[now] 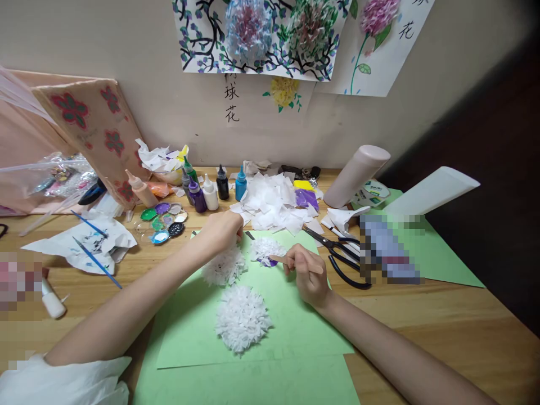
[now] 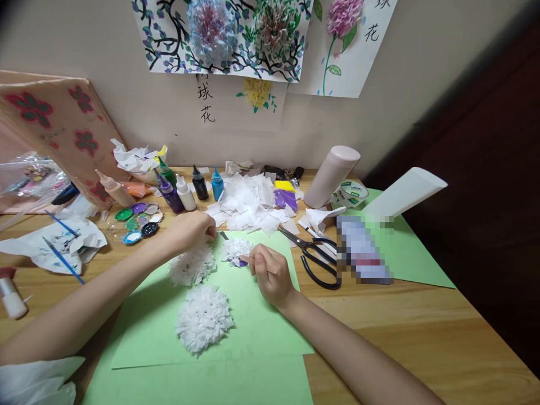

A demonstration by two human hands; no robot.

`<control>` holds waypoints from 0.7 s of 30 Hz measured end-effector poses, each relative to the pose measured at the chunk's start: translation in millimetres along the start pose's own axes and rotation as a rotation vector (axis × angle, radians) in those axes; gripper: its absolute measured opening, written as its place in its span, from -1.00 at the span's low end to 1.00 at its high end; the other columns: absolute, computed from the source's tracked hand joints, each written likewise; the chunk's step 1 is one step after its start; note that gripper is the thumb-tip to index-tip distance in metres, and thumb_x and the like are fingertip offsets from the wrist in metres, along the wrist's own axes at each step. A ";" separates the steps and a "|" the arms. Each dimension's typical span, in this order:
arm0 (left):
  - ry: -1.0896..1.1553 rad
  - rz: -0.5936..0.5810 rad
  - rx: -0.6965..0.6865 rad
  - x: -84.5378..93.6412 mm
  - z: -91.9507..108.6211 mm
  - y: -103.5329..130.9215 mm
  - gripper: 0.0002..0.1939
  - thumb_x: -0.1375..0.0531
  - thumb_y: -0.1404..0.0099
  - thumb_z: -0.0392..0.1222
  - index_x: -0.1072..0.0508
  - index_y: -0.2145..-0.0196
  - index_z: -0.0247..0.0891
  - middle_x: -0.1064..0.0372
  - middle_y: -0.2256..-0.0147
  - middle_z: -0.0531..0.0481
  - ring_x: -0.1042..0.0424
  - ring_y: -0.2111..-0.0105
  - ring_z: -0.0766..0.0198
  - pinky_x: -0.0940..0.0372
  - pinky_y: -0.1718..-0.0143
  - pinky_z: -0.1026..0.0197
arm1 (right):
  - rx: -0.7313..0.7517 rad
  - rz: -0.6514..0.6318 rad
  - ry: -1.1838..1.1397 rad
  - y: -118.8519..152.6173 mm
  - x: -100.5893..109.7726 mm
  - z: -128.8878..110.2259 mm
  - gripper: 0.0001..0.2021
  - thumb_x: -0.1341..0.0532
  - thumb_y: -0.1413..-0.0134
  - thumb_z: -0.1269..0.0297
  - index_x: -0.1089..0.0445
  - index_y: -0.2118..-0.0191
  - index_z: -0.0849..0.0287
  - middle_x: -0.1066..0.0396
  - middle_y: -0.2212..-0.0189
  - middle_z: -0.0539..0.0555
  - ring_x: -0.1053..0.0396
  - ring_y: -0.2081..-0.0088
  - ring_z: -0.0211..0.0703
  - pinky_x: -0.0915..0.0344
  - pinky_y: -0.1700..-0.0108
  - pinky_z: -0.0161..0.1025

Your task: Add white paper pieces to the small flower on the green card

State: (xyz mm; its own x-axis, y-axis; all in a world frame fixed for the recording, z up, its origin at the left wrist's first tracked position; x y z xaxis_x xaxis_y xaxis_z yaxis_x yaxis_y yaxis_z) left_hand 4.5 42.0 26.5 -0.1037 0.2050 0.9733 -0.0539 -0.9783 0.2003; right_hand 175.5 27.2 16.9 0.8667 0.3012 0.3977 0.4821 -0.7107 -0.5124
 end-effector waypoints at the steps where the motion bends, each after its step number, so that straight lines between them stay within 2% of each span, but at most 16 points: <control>1: 0.000 -0.003 0.002 -0.4 0.4 -0.1 -0.84 -0.12 -0.02 -0.37 -0.50 0.47 -0.24 -0.49 0.41 -0.04 -0.41 0.38 0.21 -0.14 0.46 0.27 | 0.010 -0.005 0.009 -0.5 -0.6 -1.1 -0.64 0.16 -0.26 0.28 -0.11 0.56 0.13 -0.17 0.65 -0.04 -0.21 0.57 -0.28 -0.14 0.49 -0.31; 7: -0.004 0.002 0.024 -0.9 1.1 0.4 -0.82 -0.11 -0.01 -0.40 -0.50 0.47 -0.26 -0.49 0.40 -0.08 -0.42 0.38 0.19 -0.15 0.45 0.27 | 0.056 -0.035 0.064 -2.4 -5.5 -7.6 -0.66 0.14 -0.26 0.31 -0.10 0.54 0.12 -0.14 0.66 -0.04 -0.17 0.59 -0.28 -0.13 0.51 -0.30; 13: -0.006 -0.005 0.018 1.0 3.8 1.9 -0.82 -0.11 -0.01 -0.39 -0.50 0.47 -0.27 -0.49 0.41 -0.10 -0.42 0.38 0.17 -0.17 0.44 0.27 | 0.147 0.049 -0.104 6.0 7.3 -10.0 -0.65 0.16 -0.25 0.33 -0.10 0.56 0.13 -0.14 0.67 -0.03 -0.13 0.60 -0.28 -0.08 0.53 -0.29; 18: -0.005 0.000 0.023 1.2 3.0 1.6 -0.83 -0.11 -0.01 -0.40 -0.49 0.47 -0.28 -0.48 0.40 -0.11 -0.42 0.40 0.17 -0.17 0.45 0.25 | 0.345 -0.060 -0.145 12.0 2.3 -23.9 -0.68 0.15 -0.22 0.31 -0.09 0.56 0.13 -0.06 0.71 -0.06 -0.04 0.64 -0.28 0.00 0.56 -0.29; 21: 0.000 0.002 0.024 0.6 3.0 1.7 -0.83 -0.11 -0.01 -0.42 -0.49 0.48 -0.29 -0.48 0.41 -0.11 -0.42 0.40 0.16 -0.17 0.45 0.25 | 0.368 -0.122 -0.039 10.7 -5.0 -26.7 -0.72 0.14 -0.20 0.35 -0.11 0.53 0.13 -0.11 0.69 -0.03 -0.08 0.61 -0.26 -0.03 0.54 -0.27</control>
State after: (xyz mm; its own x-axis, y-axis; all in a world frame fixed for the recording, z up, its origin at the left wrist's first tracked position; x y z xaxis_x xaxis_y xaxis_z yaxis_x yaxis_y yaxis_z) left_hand 7.4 40.4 27.7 -0.1041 0.2033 0.9736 -0.0303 -0.9791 0.2012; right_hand 172.9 1.1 29.7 0.8009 0.3982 0.4473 0.5897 -0.3947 -0.7046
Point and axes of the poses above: each hand's wrist, its own y-axis away from the middle knuckle, its own x-axis out of the back of the hand, z = x × y, the point moved 8 cm from there along -y, towards the middle knuckle
